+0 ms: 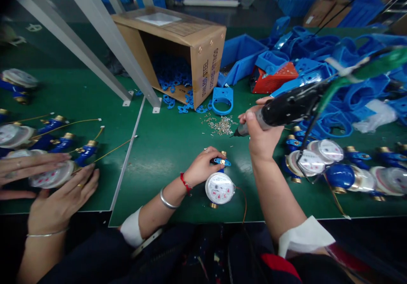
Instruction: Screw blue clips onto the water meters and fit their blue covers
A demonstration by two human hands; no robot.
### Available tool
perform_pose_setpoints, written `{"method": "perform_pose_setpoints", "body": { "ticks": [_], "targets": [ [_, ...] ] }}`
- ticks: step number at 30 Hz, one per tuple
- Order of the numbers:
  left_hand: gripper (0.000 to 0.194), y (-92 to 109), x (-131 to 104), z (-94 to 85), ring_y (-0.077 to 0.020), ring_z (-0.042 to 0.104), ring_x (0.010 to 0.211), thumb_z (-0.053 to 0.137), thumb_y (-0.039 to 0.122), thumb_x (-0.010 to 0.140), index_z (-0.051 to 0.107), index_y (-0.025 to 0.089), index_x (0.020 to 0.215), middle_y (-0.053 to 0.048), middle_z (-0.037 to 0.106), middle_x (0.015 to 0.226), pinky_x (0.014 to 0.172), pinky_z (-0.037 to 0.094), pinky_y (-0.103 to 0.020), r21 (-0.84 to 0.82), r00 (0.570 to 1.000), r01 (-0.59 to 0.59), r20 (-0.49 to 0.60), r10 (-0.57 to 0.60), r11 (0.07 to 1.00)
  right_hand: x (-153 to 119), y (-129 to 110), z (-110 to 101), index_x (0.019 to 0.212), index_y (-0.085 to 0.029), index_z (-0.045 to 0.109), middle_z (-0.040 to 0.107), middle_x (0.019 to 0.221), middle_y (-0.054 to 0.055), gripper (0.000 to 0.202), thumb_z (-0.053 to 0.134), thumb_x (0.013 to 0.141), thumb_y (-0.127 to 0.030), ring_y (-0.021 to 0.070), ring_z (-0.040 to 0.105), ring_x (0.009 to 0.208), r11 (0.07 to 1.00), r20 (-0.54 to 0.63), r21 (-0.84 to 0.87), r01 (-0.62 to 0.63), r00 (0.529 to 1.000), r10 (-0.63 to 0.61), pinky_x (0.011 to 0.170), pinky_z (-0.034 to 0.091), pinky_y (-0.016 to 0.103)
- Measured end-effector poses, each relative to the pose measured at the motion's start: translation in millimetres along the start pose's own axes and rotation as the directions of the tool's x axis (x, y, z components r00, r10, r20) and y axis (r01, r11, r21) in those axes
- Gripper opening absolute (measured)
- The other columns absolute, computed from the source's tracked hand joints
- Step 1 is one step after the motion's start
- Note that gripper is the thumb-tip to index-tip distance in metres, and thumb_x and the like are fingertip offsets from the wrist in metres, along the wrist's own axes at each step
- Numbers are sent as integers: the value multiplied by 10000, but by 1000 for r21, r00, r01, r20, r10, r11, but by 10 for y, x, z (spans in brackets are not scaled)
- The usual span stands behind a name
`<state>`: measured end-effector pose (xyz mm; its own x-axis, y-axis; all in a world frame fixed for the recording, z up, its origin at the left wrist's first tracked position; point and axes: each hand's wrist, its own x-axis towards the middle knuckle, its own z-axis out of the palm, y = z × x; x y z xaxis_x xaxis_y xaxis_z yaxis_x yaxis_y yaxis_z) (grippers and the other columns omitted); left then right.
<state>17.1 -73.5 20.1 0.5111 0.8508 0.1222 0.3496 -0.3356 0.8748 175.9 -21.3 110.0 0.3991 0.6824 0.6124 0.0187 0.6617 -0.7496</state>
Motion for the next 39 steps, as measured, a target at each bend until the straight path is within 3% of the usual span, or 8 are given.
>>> {"method": "perform_pose_setpoints", "body": {
  "ticks": [5,9,13,18,24,30,39],
  "targets": [
    [254,42,-5,-45,-193,533,1003,638,270,796,640,211,1044,-57,593,1007,934,418,-354,-4,1000,17,-25,-17,1000,-22,366,15,947,-246,525,558,616,-73,303,699,712,-324,132,573,545,993,-8,-92,-79,997,79,643,528,340],
    [225,54,-1,-64,-189,540,973,622,258,810,642,196,1026,-56,593,977,912,434,-346,-1,996,37,-82,-37,999,-36,415,34,948,-227,515,557,619,-72,308,699,716,-311,124,568,551,991,4,-97,-93,996,94,641,519,328],
    [186,41,13,-61,-182,545,939,608,244,825,642,187,999,-51,592,956,876,452,-339,26,983,66,-172,-61,997,-42,262,70,951,-227,496,536,614,-72,294,668,734,-326,120,551,536,993,-22,-108,-54,998,52,622,509,316],
    [232,-8,21,-63,-176,543,949,630,222,815,622,193,1045,-51,577,984,872,457,-339,50,960,60,-276,-44,997,-70,-121,125,929,-245,513,497,576,-71,247,640,726,-307,107,484,472,999,3,44,29,1000,-29,554,485,292],
    [263,-20,14,-61,-180,524,988,650,232,805,618,211,1065,-48,568,1005,898,441,-356,112,944,11,-330,27,994,-144,-491,159,905,-267,533,472,544,-79,208,601,709,-267,99,428,426,985,61,174,2,998,-13,492,451,274],
    [78,6,11,-63,-163,531,930,615,230,832,653,190,887,-33,571,930,865,434,-350,153,930,-47,-355,100,987,-222,-646,166,912,-278,526,450,554,-72,226,622,709,-301,103,417,446,982,77,182,-55,996,41,506,433,286],
    [117,56,-5,-77,-162,524,952,584,233,855,665,202,934,-35,584,951,873,424,-344,196,943,-106,-290,161,975,-236,-701,184,913,-268,547,462,552,-65,221,637,712,-290,107,444,448,983,120,175,-61,992,40,494,444,286]
  ]
}}
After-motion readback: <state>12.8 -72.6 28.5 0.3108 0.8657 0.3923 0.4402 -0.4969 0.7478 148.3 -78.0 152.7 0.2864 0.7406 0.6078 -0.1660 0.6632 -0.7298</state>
